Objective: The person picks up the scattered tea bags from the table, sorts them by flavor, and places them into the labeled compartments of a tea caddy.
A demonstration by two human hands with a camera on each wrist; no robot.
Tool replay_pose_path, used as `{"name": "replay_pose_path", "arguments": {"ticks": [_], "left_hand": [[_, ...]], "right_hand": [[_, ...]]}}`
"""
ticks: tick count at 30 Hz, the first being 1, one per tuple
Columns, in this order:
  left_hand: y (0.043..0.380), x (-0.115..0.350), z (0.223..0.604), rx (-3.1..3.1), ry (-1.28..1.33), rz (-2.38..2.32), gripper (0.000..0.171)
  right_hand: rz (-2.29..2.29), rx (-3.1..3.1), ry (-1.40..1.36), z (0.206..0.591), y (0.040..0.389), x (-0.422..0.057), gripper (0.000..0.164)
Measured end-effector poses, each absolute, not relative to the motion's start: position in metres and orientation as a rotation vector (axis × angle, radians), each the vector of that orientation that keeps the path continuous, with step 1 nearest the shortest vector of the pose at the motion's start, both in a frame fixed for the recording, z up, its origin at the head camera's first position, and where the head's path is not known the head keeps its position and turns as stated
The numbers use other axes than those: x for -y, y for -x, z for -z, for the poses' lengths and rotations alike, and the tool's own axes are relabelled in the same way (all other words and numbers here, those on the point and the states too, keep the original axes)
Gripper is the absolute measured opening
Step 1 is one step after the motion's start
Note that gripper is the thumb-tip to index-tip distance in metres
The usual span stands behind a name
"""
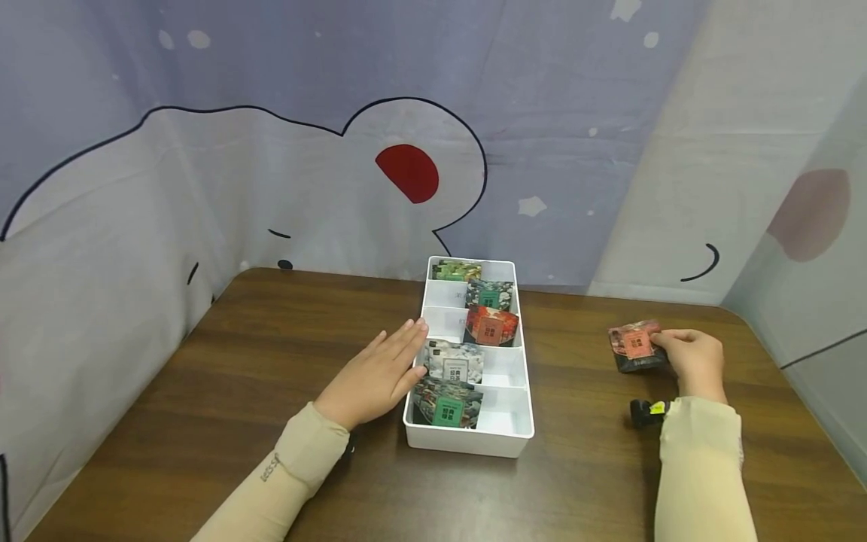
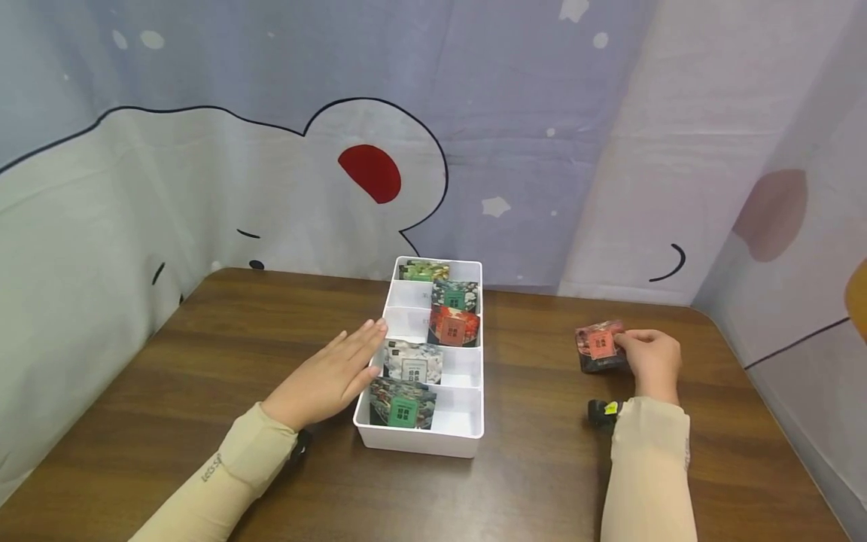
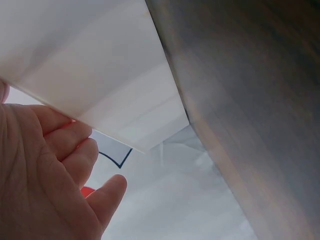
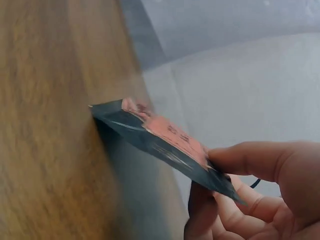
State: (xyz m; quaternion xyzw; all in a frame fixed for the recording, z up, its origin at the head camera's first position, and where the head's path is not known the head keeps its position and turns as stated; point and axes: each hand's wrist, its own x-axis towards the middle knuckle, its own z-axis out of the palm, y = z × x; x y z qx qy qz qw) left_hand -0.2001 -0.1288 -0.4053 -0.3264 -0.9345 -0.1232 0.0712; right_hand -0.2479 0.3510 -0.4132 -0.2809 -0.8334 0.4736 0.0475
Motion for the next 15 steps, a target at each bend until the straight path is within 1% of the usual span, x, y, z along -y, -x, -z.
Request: {"name": "replay_pose_path", "arguments": {"ticks": [5,10,15], "left_hand": [[0.200,0.129,0.405,2.816,0.978,0.360,0.062],[0.200,0.130,0.405,2.832,0.968,0.357,0.062],[0.200,0.129,0.405,2.835,0.967,0.354,0.062]], "right_hand": [[-1.522,2.594,0.813,0.408,0.248,-0.347,0.050],[-1.628,2.634,0.711,0.406,0.249,-0.342,0.058],[-1.762,2.606,0.555,0.407,0.251,-0.336,0.056]]}}
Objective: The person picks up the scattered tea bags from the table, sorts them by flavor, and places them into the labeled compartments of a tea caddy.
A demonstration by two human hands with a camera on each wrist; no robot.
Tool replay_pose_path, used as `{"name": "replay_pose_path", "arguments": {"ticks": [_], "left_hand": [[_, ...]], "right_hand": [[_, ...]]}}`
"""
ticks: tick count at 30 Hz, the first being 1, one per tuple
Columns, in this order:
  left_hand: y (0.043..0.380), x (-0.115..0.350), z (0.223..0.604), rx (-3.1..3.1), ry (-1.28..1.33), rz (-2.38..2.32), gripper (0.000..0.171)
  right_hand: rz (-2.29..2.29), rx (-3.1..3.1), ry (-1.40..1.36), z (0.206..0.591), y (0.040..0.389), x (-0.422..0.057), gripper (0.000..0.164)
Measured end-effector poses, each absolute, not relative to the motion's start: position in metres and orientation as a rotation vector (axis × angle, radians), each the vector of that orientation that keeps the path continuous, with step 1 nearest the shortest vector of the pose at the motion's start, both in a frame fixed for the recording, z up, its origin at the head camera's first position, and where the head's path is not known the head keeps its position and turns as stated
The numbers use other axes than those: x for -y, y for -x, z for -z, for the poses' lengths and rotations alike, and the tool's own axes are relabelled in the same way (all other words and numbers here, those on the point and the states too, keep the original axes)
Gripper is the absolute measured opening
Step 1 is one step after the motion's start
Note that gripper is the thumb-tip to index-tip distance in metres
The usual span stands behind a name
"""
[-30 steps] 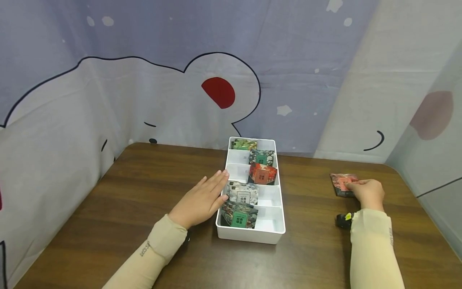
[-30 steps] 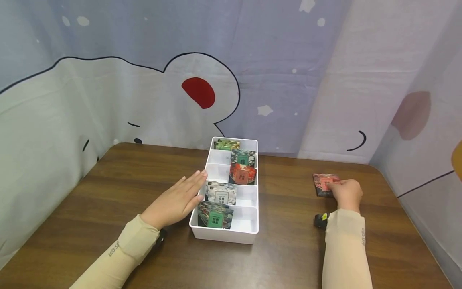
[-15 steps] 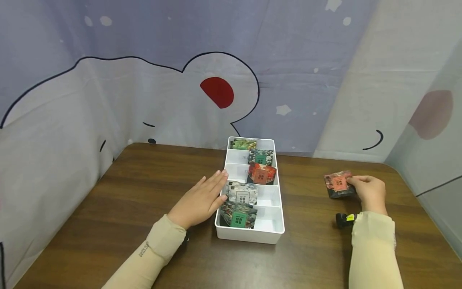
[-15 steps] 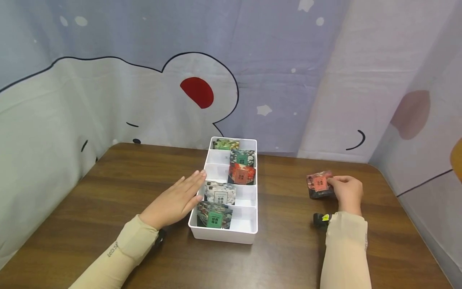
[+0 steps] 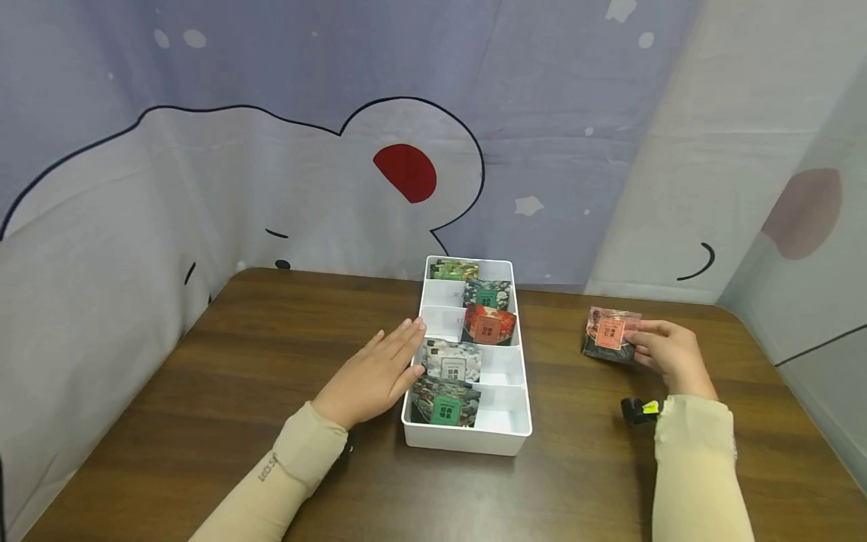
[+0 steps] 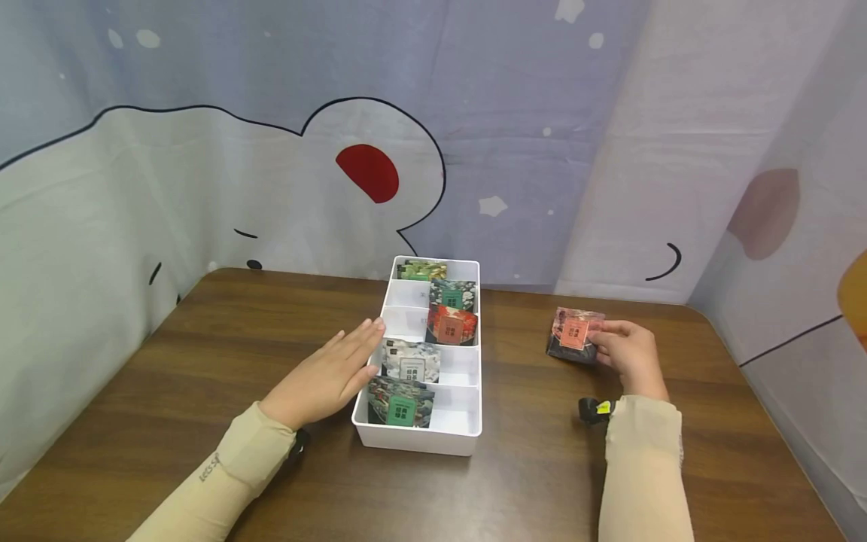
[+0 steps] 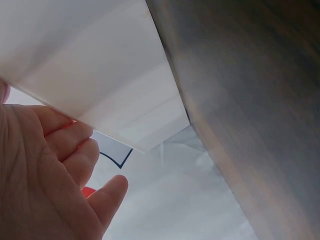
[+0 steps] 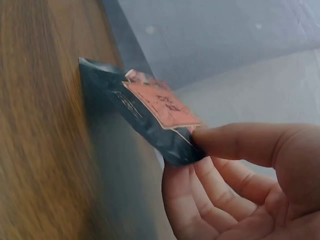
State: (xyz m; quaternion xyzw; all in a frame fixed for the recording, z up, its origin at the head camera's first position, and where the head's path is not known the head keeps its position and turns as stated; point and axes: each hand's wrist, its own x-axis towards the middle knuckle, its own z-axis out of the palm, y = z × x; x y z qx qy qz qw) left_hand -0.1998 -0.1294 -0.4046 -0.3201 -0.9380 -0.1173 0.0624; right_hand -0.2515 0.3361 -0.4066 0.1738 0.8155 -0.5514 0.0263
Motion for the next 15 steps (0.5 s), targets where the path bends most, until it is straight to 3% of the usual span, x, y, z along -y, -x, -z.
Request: {"name": "replay_pose_path", "arguments": {"ticks": [8,15], "left_hand": [[0.201,0.130,0.407,2.829,0.972,0.359,0.062],[0.201,0.130,0.408,2.830,0.965,0.361,0.063]], "right_hand": [[1.876,-2.425,-0.384,0.406,0.255,-0.322,0.033],[1.921,-2.446,-0.308,0.399,0.256,-0.311,0.030]]}}
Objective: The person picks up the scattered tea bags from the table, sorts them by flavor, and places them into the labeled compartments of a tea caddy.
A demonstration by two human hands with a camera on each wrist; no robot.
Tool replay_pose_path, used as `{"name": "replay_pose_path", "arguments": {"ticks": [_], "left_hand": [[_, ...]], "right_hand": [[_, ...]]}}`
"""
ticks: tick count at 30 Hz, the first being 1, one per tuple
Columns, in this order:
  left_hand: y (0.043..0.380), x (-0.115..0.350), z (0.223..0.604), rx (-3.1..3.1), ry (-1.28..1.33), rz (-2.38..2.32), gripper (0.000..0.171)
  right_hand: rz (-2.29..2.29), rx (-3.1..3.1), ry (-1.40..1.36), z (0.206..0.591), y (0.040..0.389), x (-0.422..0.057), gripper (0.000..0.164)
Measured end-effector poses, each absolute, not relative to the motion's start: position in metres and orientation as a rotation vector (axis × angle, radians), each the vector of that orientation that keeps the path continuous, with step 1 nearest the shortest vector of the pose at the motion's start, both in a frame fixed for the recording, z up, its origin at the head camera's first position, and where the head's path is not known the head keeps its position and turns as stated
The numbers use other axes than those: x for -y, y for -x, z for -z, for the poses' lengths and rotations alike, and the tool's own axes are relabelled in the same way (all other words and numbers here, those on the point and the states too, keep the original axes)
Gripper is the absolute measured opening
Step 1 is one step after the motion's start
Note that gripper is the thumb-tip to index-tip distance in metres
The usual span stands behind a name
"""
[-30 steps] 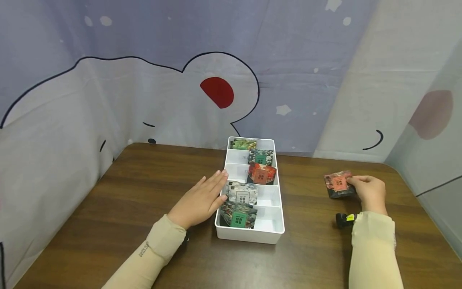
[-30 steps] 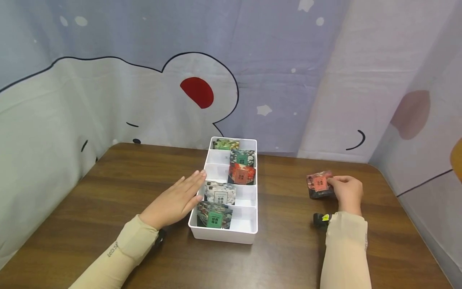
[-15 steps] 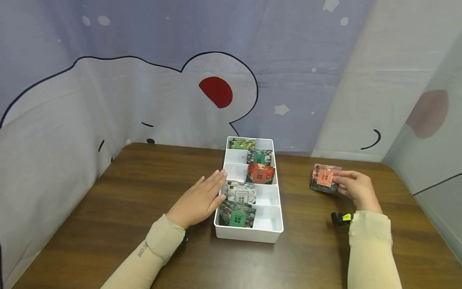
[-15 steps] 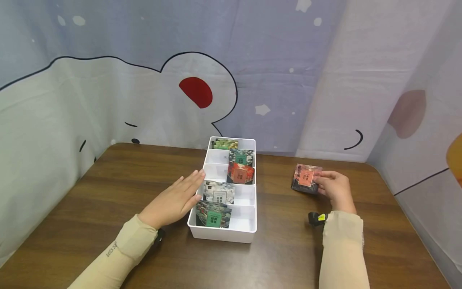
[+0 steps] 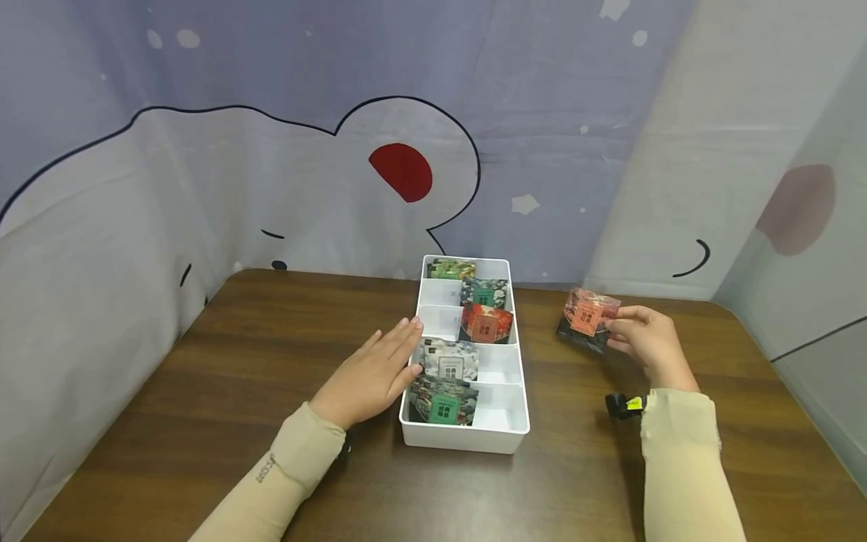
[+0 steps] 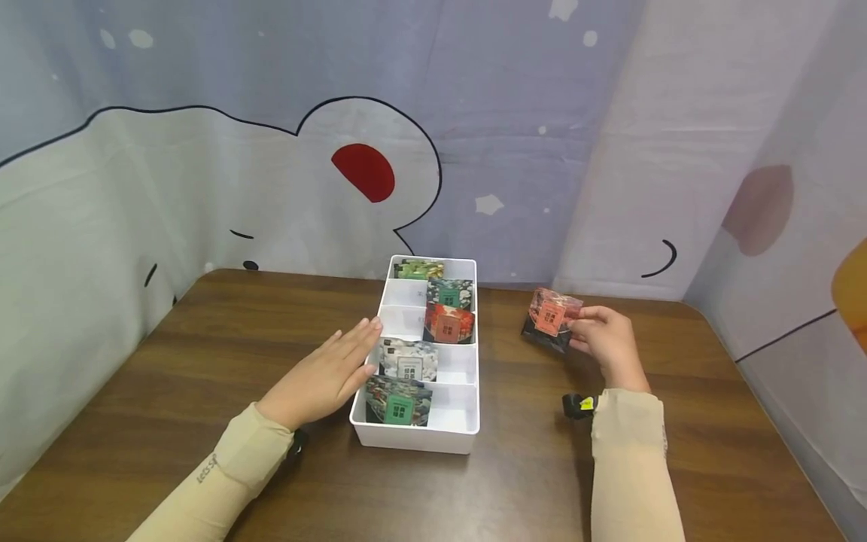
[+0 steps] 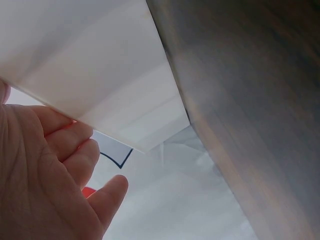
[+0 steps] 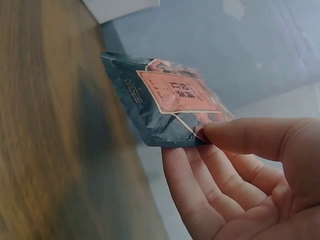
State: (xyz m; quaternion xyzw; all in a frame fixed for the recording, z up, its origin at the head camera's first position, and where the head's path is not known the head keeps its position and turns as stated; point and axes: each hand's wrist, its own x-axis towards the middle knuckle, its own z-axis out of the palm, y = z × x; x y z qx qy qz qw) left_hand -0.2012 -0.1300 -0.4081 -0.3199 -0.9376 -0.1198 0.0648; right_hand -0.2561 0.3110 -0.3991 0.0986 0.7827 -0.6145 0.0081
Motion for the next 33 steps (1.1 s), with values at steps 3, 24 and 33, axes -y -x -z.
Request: {"name": "replay_pose_path", "arguments": {"ticks": [3,24,33], "left_hand": [[0.201,0.130,0.408,2.828,0.967,0.360,0.063],[0.201,0.130,0.406,2.830,0.964,0.323,0.064],[0.203,0.131,0.411,2.814,0.974,0.340,0.063]], "right_hand": [[1.952,-2.435,-0.270,0.395,0.256,-0.306,0.026],[2.329,-2.314,-0.058,0.358,0.242,-0.258,0.011],[2.411,-2.289,0.027,0.360,0.243,-0.236,0.008]]}}
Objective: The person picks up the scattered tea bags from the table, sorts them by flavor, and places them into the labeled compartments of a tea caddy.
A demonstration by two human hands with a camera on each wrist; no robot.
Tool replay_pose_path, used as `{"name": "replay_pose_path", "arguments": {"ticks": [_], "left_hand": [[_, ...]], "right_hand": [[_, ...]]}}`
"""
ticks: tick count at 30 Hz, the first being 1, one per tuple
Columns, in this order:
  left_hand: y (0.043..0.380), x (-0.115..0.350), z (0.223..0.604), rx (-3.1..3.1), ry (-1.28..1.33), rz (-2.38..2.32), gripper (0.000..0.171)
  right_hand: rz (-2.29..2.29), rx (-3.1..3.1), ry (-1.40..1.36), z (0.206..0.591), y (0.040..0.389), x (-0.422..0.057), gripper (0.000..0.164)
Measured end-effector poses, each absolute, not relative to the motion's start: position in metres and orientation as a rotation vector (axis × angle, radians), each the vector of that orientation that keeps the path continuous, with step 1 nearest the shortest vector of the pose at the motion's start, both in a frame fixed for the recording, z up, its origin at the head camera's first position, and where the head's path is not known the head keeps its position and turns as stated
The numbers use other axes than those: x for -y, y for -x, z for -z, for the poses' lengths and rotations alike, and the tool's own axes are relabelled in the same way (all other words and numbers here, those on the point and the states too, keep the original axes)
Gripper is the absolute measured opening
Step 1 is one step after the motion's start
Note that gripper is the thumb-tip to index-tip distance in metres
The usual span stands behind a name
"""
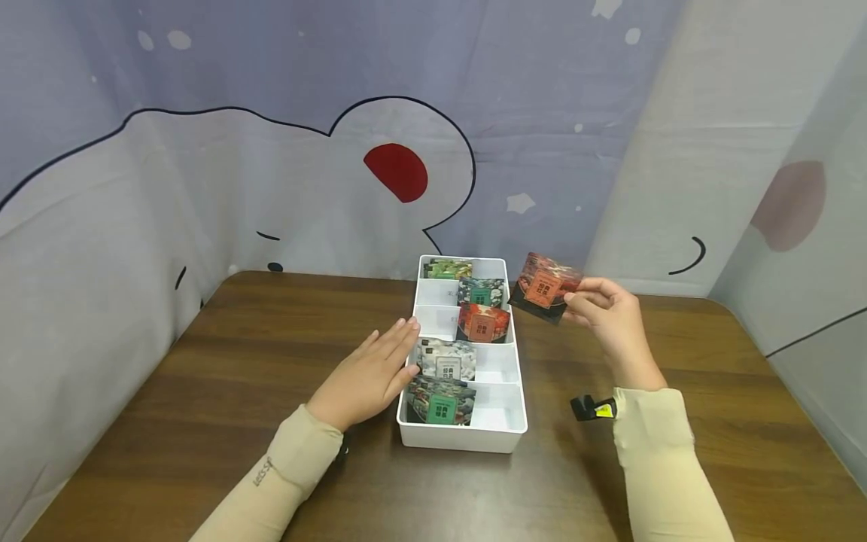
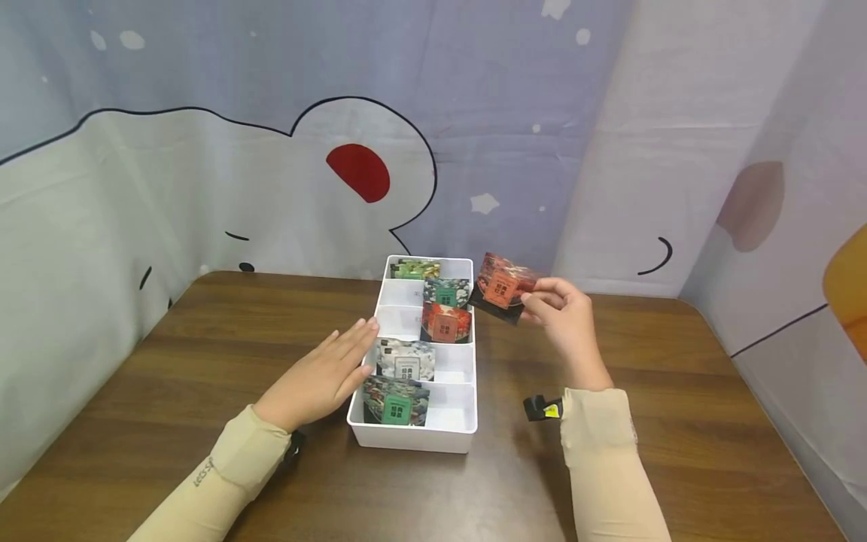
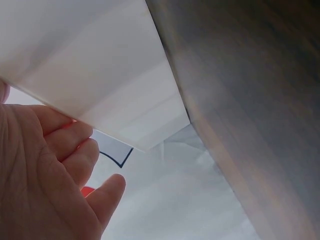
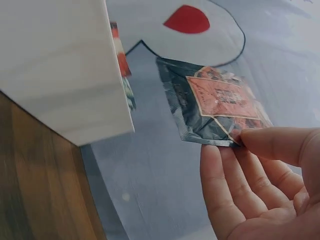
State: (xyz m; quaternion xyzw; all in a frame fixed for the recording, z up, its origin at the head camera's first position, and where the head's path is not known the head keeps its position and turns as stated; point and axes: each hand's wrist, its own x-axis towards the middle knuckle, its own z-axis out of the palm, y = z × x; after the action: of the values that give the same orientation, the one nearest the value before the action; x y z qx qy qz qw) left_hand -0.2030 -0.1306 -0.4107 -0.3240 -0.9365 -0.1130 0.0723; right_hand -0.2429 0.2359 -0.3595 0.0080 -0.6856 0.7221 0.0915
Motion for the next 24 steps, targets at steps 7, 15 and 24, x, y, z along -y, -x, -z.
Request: {"name": "replay_pose_path", "arguments": {"ticks": [7,15,24], "left_hand": [[0.203,0.130,0.410,2.815,0.971,0.345,0.063],[0.202,0.130,0.410,2.819,0.969,0.352,0.063],[0.203,0.130,0.411,2.815,0.973,0.350,0.062]], "right_hand": [[-2.156,2.004,-0.092,0.362,0.241,-0.220,0.007],[-2.231,1.931,-0.157,0.368,0.241,-0.204,0.013],[-2.244,1.978,-0.238,0.379,0.243,-0.191,0.007]]}}
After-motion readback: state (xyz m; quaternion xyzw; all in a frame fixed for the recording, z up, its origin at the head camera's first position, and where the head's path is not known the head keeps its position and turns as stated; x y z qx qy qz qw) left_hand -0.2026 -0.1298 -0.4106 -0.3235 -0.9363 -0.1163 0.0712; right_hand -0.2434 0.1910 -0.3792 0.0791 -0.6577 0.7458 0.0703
